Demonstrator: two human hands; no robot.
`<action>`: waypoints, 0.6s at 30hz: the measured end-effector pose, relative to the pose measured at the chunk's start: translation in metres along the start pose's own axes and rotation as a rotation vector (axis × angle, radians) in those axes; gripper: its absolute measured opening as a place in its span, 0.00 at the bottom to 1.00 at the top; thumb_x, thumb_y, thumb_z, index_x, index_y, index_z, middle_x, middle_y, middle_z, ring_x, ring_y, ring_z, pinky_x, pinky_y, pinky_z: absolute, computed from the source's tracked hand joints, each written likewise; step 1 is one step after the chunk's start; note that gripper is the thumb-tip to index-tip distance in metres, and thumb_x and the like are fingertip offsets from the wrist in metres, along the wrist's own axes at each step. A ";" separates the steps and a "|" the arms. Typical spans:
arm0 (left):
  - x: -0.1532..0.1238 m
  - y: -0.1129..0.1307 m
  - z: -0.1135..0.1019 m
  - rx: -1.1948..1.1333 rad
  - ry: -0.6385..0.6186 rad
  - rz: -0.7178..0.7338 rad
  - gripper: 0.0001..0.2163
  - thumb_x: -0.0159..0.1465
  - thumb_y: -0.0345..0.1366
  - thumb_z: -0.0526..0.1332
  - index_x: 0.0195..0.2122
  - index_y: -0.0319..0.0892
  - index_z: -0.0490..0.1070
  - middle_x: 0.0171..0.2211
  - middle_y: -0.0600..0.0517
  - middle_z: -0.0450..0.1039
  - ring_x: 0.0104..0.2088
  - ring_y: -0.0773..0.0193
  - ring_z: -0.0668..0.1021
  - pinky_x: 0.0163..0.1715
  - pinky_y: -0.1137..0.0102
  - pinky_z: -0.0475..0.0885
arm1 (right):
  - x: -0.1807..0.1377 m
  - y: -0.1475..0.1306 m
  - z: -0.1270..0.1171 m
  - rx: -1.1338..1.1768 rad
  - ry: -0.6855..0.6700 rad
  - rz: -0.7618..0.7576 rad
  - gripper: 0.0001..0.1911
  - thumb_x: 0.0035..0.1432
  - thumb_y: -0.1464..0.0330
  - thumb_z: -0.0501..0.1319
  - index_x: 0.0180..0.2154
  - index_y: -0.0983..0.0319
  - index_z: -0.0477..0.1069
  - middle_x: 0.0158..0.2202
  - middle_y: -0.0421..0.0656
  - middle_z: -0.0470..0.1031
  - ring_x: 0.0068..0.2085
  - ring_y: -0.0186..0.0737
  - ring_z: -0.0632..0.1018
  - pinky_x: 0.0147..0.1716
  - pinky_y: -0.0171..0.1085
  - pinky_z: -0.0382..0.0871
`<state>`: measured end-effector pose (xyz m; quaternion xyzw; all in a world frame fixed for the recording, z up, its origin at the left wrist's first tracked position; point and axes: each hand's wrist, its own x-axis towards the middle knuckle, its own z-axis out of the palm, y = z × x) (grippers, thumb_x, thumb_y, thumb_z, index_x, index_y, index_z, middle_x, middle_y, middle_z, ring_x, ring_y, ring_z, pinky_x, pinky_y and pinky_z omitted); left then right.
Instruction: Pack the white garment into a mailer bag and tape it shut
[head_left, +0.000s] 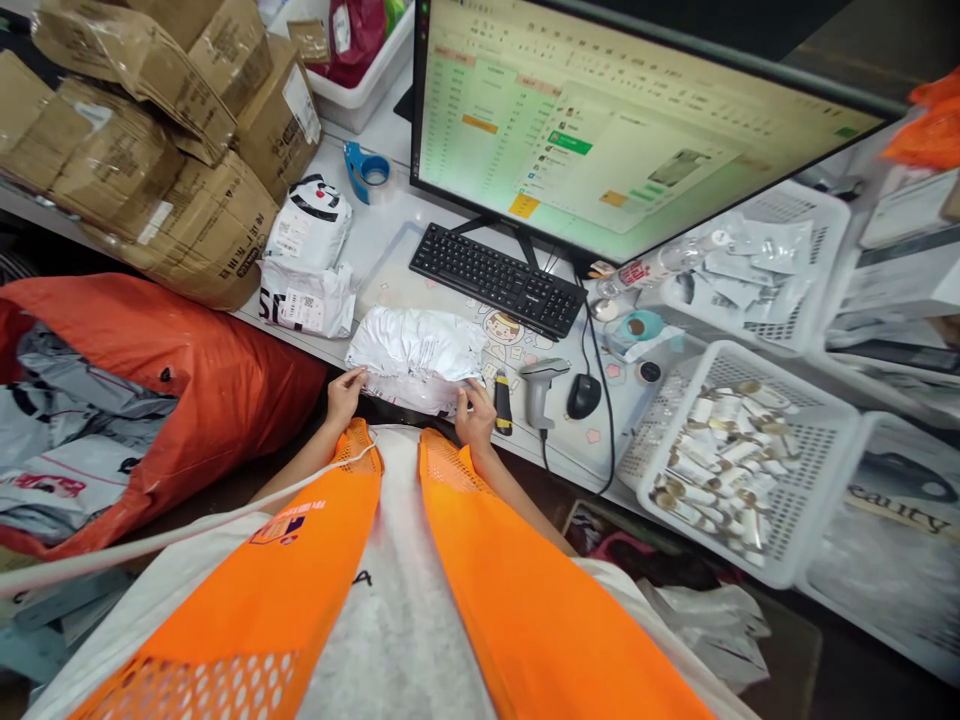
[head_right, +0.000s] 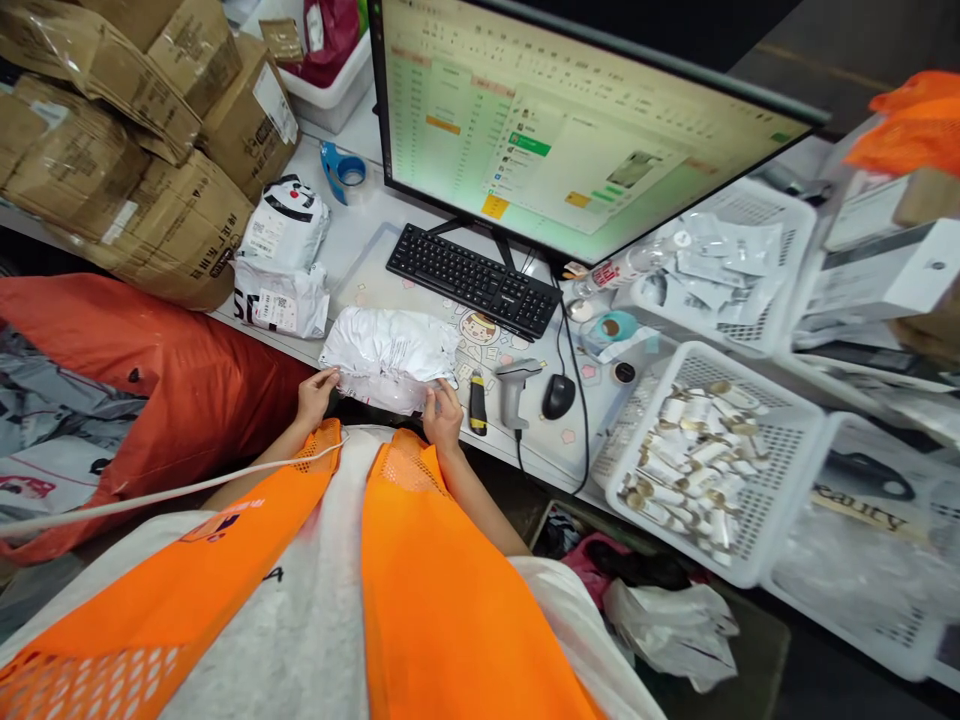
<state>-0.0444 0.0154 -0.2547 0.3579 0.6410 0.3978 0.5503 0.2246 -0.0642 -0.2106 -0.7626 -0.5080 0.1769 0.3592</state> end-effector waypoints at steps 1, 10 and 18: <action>0.000 0.000 0.000 0.004 0.001 0.002 0.12 0.61 0.37 0.70 0.44 0.38 0.84 0.48 0.43 0.83 0.53 0.52 0.82 0.63 0.58 0.71 | 0.000 0.002 0.001 -0.003 0.020 -0.011 0.21 0.69 0.58 0.53 0.35 0.62 0.78 0.51 0.57 0.80 0.54 0.49 0.79 0.58 0.50 0.72; 0.000 0.001 0.002 0.079 -0.010 0.045 0.12 0.62 0.37 0.68 0.44 0.38 0.83 0.49 0.43 0.83 0.52 0.54 0.82 0.63 0.61 0.71 | -0.006 0.017 0.007 -0.231 0.060 -0.107 0.19 0.70 0.62 0.55 0.33 0.62 0.80 0.55 0.56 0.76 0.58 0.52 0.72 0.59 0.55 0.67; -0.004 0.007 0.009 0.249 0.017 0.049 0.11 0.64 0.36 0.67 0.44 0.40 0.83 0.48 0.45 0.83 0.52 0.56 0.82 0.62 0.62 0.72 | -0.003 0.026 0.017 -0.390 0.045 -0.012 0.17 0.70 0.62 0.57 0.35 0.61 0.81 0.60 0.55 0.70 0.62 0.56 0.66 0.60 0.57 0.62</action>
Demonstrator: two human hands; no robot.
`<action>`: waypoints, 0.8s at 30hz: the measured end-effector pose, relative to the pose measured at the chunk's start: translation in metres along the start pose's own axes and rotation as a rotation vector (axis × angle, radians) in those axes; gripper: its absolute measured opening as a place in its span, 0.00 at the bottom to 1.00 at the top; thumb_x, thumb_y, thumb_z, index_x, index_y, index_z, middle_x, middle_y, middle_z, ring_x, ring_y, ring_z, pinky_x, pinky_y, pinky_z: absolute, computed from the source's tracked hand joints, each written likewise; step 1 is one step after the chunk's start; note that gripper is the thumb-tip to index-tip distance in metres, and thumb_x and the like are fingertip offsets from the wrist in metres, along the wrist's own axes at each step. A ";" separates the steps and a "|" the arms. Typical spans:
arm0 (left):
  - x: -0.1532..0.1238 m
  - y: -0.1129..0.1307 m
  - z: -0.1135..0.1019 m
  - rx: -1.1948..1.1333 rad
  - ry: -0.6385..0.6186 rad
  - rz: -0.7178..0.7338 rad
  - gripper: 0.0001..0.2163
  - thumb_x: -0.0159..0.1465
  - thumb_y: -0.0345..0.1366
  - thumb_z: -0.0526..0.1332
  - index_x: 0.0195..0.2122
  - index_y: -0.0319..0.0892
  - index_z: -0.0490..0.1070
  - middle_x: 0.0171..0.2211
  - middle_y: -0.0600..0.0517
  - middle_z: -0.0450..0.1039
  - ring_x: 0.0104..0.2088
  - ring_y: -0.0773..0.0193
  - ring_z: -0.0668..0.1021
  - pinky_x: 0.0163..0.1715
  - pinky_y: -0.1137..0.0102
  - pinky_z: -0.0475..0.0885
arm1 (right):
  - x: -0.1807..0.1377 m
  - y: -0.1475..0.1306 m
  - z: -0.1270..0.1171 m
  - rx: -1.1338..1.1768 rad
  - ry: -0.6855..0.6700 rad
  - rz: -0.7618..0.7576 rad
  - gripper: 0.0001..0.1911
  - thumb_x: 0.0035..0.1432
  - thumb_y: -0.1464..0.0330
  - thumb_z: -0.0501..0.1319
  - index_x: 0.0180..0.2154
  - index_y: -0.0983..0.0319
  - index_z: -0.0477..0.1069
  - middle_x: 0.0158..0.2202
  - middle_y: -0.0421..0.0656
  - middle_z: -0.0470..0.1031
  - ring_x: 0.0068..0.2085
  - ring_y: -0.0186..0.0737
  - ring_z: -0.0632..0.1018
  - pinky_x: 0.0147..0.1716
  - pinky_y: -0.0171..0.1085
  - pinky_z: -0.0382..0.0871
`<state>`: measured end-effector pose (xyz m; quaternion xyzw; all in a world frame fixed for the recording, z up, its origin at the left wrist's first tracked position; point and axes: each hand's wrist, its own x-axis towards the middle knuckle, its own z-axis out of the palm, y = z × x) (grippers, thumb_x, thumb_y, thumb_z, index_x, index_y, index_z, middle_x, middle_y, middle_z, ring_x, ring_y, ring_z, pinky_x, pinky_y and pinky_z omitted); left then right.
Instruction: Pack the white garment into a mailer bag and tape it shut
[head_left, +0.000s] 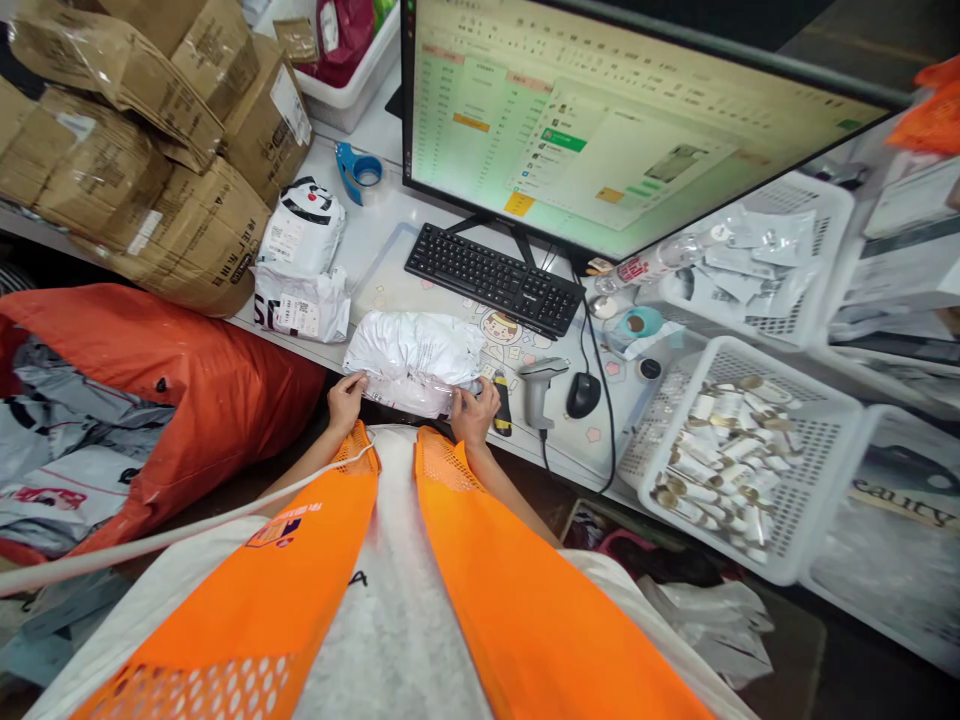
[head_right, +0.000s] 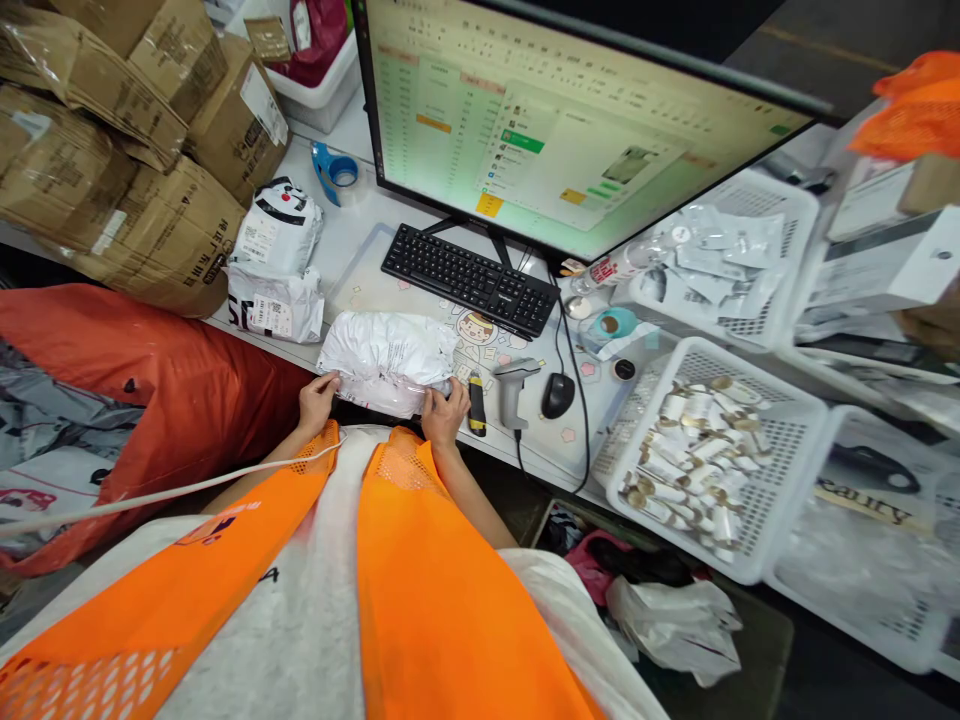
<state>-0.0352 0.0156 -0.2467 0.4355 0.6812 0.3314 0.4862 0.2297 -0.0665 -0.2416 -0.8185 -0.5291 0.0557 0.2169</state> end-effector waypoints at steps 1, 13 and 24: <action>0.000 0.000 0.001 0.032 0.015 -0.008 0.10 0.64 0.36 0.66 0.44 0.41 0.83 0.48 0.45 0.83 0.51 0.57 0.83 0.61 0.62 0.73 | 0.000 0.000 0.002 -0.003 -0.003 0.001 0.17 0.70 0.62 0.57 0.34 0.61 0.81 0.60 0.55 0.70 0.62 0.57 0.66 0.60 0.57 0.62; 0.026 -0.007 0.002 0.414 0.052 -0.159 0.18 0.56 0.44 0.74 0.43 0.44 0.73 0.34 0.50 0.83 0.40 0.55 0.84 0.47 0.65 0.74 | 0.011 -0.001 0.014 0.025 -0.038 0.156 0.08 0.63 0.64 0.62 0.36 0.63 0.72 0.58 0.61 0.69 0.63 0.60 0.65 0.62 0.59 0.60; 0.035 0.001 -0.030 0.672 0.009 -0.210 0.23 0.56 0.54 0.71 0.44 0.42 0.72 0.42 0.36 0.82 0.48 0.38 0.82 0.51 0.50 0.74 | 0.010 0.012 -0.034 0.206 0.051 -0.011 0.08 0.66 0.68 0.55 0.41 0.61 0.71 0.47 0.55 0.75 0.53 0.52 0.75 0.57 0.54 0.71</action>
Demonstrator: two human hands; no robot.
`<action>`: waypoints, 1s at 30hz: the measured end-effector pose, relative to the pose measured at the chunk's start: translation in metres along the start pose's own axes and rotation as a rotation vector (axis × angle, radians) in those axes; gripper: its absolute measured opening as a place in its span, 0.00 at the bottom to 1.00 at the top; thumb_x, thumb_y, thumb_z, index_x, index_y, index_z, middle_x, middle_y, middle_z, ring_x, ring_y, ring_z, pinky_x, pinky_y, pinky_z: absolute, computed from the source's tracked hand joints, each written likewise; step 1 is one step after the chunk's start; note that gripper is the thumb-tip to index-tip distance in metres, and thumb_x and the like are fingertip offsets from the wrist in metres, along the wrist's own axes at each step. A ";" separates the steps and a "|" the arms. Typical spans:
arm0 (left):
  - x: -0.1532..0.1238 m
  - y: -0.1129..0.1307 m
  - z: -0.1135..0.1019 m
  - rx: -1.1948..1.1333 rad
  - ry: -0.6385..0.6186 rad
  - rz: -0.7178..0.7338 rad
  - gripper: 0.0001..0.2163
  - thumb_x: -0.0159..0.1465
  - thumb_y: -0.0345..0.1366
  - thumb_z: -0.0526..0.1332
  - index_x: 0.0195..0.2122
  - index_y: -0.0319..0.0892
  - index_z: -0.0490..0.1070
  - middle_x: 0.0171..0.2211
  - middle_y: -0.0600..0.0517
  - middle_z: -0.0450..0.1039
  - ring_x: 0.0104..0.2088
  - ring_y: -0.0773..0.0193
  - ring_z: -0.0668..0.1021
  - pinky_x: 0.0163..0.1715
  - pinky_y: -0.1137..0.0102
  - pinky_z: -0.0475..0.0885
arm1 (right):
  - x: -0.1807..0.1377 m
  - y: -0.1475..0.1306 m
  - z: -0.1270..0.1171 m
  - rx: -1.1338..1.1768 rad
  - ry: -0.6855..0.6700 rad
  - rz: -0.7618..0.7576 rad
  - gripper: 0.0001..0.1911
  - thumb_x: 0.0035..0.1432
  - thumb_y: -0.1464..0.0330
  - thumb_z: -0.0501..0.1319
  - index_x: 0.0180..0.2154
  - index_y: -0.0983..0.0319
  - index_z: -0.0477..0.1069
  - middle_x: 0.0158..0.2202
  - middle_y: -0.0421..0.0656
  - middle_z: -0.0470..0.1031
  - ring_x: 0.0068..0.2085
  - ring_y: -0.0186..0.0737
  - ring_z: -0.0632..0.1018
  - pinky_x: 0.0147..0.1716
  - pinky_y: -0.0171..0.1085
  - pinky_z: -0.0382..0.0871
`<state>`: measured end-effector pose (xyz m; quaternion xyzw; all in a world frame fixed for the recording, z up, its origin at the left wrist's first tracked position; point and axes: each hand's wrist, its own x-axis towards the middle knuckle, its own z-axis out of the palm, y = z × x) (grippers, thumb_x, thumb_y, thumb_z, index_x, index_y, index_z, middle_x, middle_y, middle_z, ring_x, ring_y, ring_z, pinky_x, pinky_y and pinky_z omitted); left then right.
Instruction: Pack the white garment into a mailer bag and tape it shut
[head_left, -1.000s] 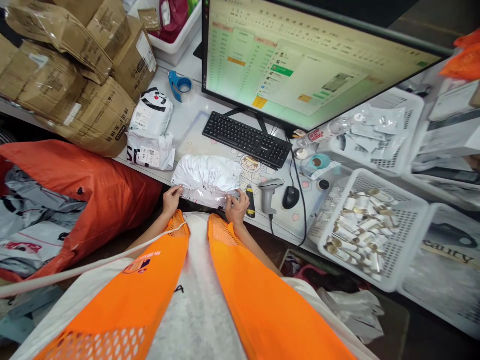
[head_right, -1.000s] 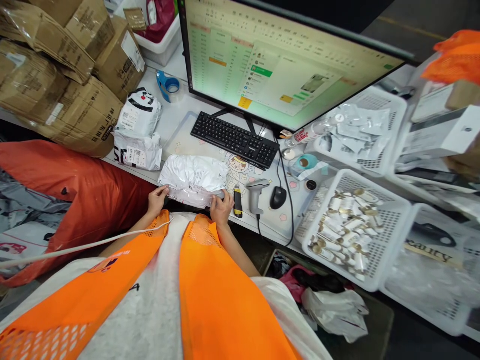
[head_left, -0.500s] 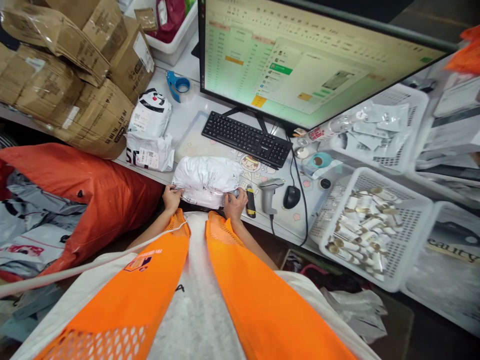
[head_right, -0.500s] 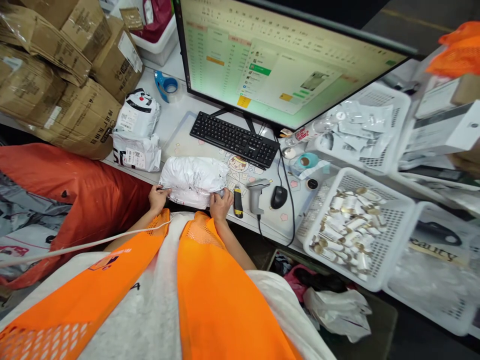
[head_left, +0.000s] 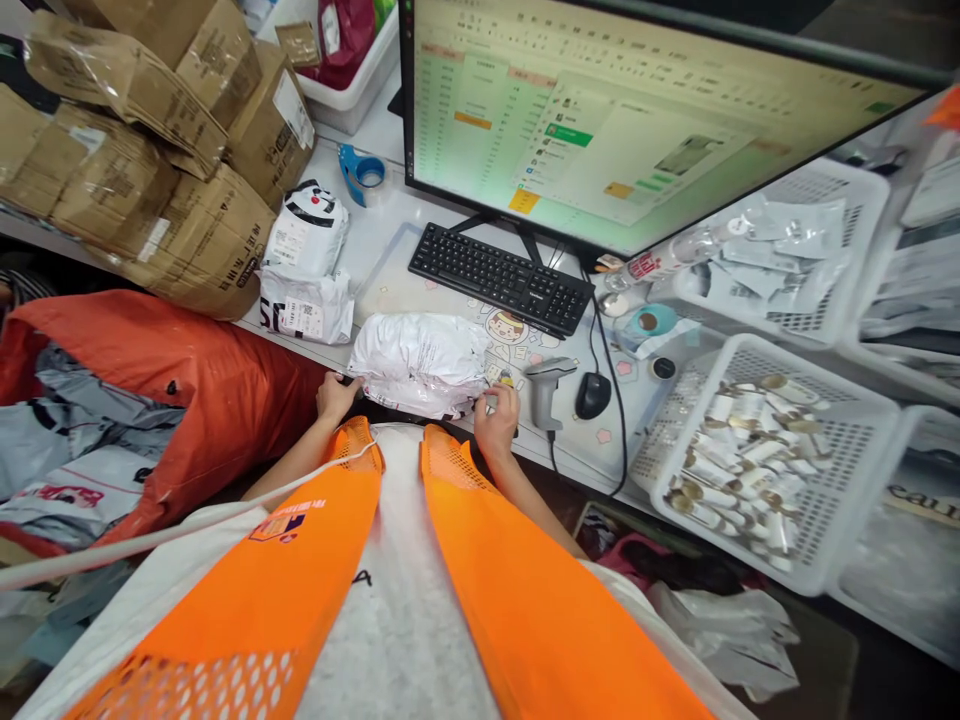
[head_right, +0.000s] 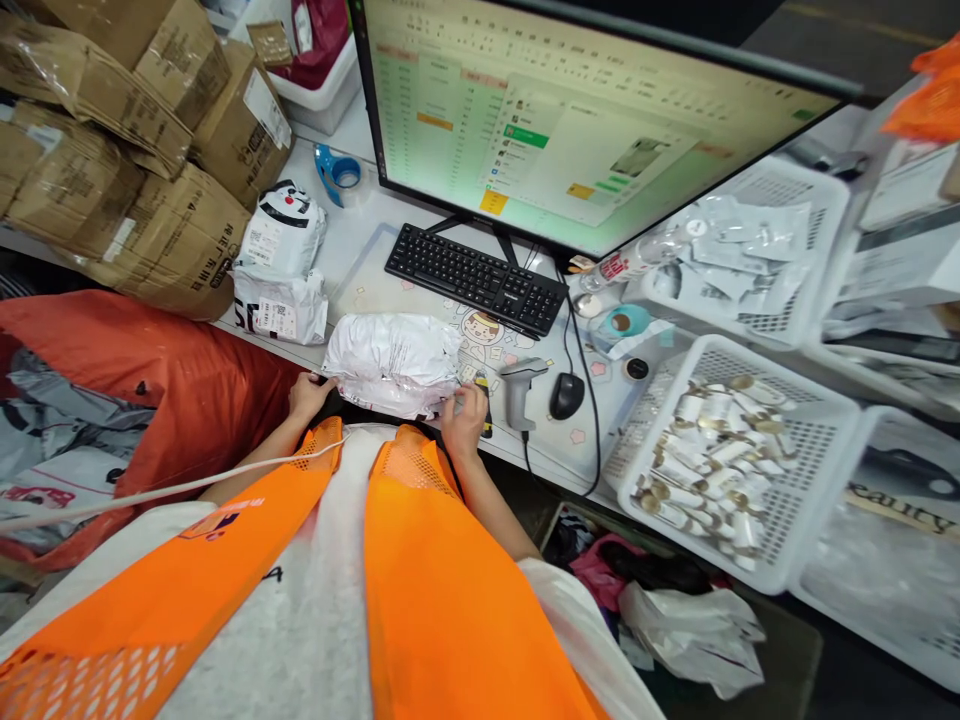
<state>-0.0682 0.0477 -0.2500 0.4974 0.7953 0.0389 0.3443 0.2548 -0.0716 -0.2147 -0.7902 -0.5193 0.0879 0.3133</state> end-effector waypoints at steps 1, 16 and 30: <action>-0.002 -0.002 -0.004 0.005 0.012 0.008 0.24 0.59 0.53 0.69 0.47 0.41 0.72 0.43 0.36 0.82 0.49 0.39 0.82 0.52 0.49 0.74 | -0.003 -0.006 -0.002 0.042 -0.051 -0.062 0.09 0.67 0.69 0.54 0.43 0.61 0.72 0.48 0.54 0.76 0.53 0.51 0.76 0.57 0.53 0.71; -0.003 0.021 0.049 0.420 -0.185 0.982 0.34 0.73 0.50 0.50 0.76 0.37 0.50 0.77 0.44 0.44 0.77 0.50 0.46 0.76 0.51 0.39 | -0.019 -0.031 0.078 -0.228 -0.737 -0.527 0.38 0.73 0.57 0.51 0.75 0.70 0.49 0.77 0.53 0.46 0.77 0.50 0.50 0.75 0.52 0.43; 0.005 0.015 0.055 0.323 -0.259 0.938 0.34 0.70 0.47 0.56 0.74 0.38 0.55 0.76 0.42 0.49 0.77 0.49 0.48 0.75 0.49 0.39 | -0.009 0.011 0.046 -0.323 -0.884 -0.319 0.48 0.60 0.65 0.63 0.74 0.75 0.46 0.77 0.59 0.43 0.76 0.55 0.50 0.74 0.53 0.43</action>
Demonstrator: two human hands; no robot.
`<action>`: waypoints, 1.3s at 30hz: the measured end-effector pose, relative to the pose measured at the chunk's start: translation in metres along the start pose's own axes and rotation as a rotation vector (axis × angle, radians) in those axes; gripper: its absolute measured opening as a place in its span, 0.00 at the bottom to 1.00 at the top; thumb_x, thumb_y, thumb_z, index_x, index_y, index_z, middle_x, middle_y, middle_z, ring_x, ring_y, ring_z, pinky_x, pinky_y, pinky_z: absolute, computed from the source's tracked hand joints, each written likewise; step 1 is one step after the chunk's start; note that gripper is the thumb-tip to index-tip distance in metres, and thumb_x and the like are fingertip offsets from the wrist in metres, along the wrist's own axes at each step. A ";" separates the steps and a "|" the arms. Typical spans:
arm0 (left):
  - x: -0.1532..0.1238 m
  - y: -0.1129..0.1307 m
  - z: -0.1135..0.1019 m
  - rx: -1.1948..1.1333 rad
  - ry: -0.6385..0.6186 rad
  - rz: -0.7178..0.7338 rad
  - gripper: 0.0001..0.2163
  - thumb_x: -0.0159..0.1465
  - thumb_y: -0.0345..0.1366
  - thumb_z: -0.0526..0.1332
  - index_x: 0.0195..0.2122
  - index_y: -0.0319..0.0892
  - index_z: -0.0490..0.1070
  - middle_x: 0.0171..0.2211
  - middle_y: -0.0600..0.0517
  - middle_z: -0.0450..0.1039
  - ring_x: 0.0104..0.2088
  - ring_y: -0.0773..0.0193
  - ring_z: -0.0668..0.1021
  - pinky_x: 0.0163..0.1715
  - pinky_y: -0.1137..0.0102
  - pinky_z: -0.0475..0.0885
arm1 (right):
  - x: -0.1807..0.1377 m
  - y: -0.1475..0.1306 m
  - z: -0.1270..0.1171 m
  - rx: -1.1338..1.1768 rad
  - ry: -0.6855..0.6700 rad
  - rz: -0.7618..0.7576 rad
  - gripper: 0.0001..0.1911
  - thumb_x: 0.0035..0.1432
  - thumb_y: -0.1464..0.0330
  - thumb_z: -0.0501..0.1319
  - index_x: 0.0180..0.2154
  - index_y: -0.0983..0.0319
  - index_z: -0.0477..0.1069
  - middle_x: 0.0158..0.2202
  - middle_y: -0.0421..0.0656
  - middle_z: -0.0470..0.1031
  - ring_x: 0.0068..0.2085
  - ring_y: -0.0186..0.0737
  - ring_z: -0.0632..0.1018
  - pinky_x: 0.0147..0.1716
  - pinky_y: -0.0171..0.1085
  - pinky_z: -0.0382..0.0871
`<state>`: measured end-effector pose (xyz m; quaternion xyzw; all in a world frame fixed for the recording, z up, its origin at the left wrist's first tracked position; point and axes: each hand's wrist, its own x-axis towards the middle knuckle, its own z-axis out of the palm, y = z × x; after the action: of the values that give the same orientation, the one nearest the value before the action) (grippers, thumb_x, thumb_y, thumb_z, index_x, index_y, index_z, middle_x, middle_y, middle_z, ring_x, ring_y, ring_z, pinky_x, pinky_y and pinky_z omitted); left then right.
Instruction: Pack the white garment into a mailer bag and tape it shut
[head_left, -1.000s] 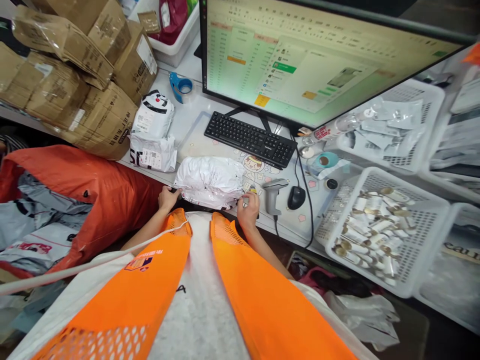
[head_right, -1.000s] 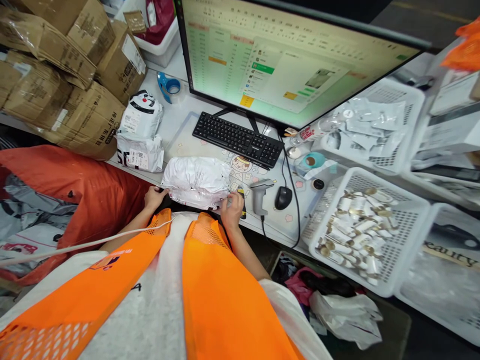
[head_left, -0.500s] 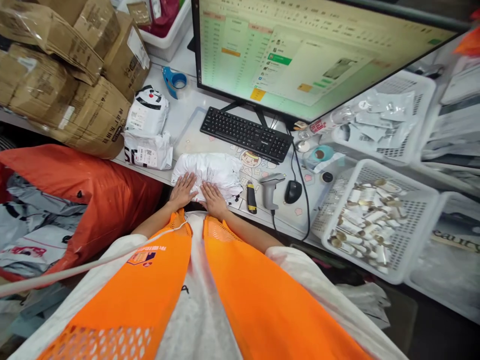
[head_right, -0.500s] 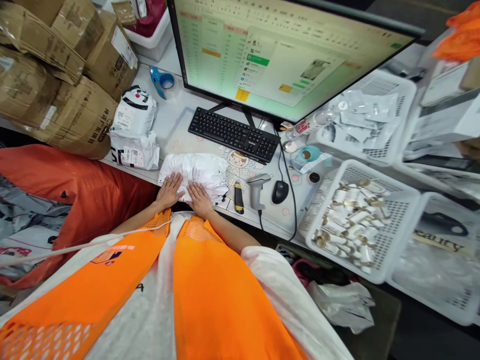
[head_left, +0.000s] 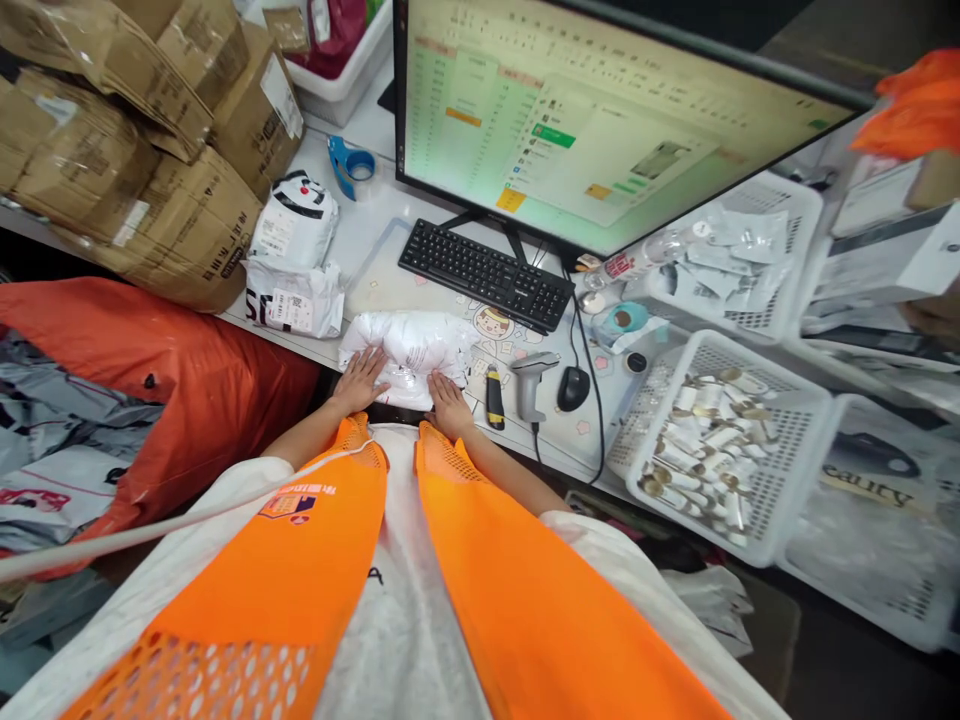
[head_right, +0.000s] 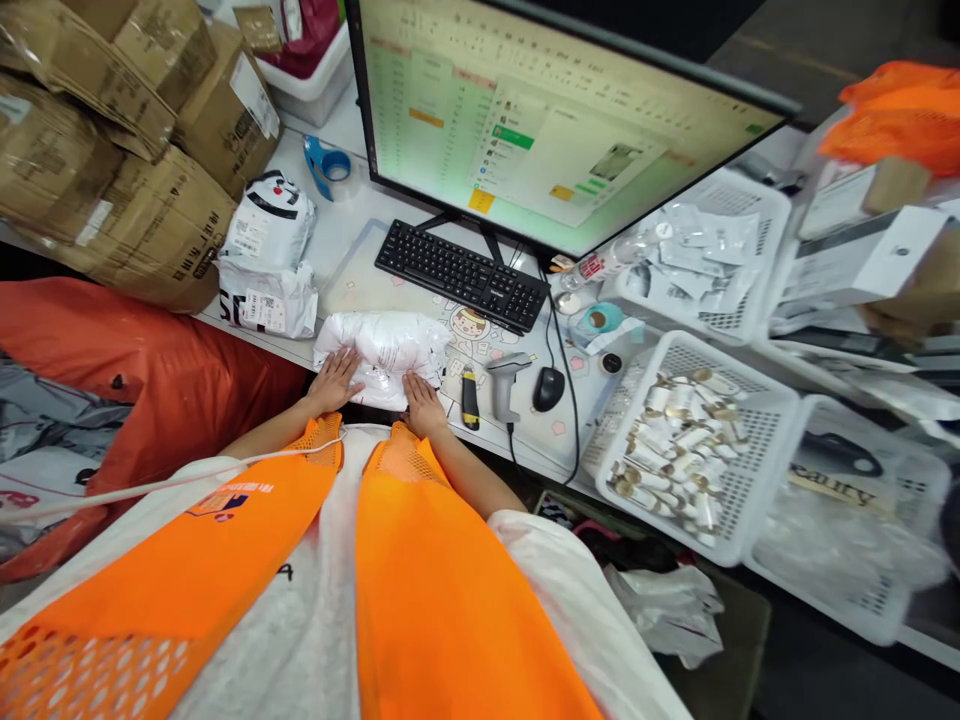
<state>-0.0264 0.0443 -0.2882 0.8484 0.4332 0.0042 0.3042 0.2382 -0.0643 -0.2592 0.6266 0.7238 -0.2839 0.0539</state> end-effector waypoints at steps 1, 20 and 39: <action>-0.004 0.001 -0.005 -0.008 0.022 0.025 0.33 0.70 0.46 0.56 0.74 0.38 0.55 0.76 0.42 0.50 0.77 0.50 0.49 0.75 0.50 0.40 | -0.001 -0.001 -0.005 0.008 -0.015 0.003 0.49 0.58 0.67 0.63 0.74 0.75 0.47 0.76 0.60 0.43 0.76 0.55 0.50 0.74 0.54 0.44; 0.051 0.018 0.003 -0.141 0.438 -0.168 0.30 0.72 0.45 0.48 0.73 0.38 0.57 0.76 0.43 0.48 0.77 0.53 0.48 0.76 0.53 0.38 | 0.034 -0.060 0.005 -0.032 0.094 -0.192 0.38 0.73 0.58 0.51 0.75 0.69 0.45 0.77 0.52 0.42 0.77 0.50 0.46 0.75 0.57 0.36; 0.054 0.014 0.002 -0.267 0.430 -0.201 0.30 0.70 0.44 0.50 0.71 0.36 0.60 0.74 0.40 0.54 0.76 0.52 0.53 0.75 0.53 0.43 | 0.004 -0.017 -0.006 0.103 -0.080 0.044 0.48 0.51 0.77 0.58 0.73 0.76 0.50 0.76 0.58 0.44 0.76 0.56 0.52 0.75 0.56 0.42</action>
<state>0.0186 0.0772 -0.2961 0.7332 0.5653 0.2111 0.3135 0.2229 -0.0586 -0.2498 0.6327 0.6913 -0.3444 0.0565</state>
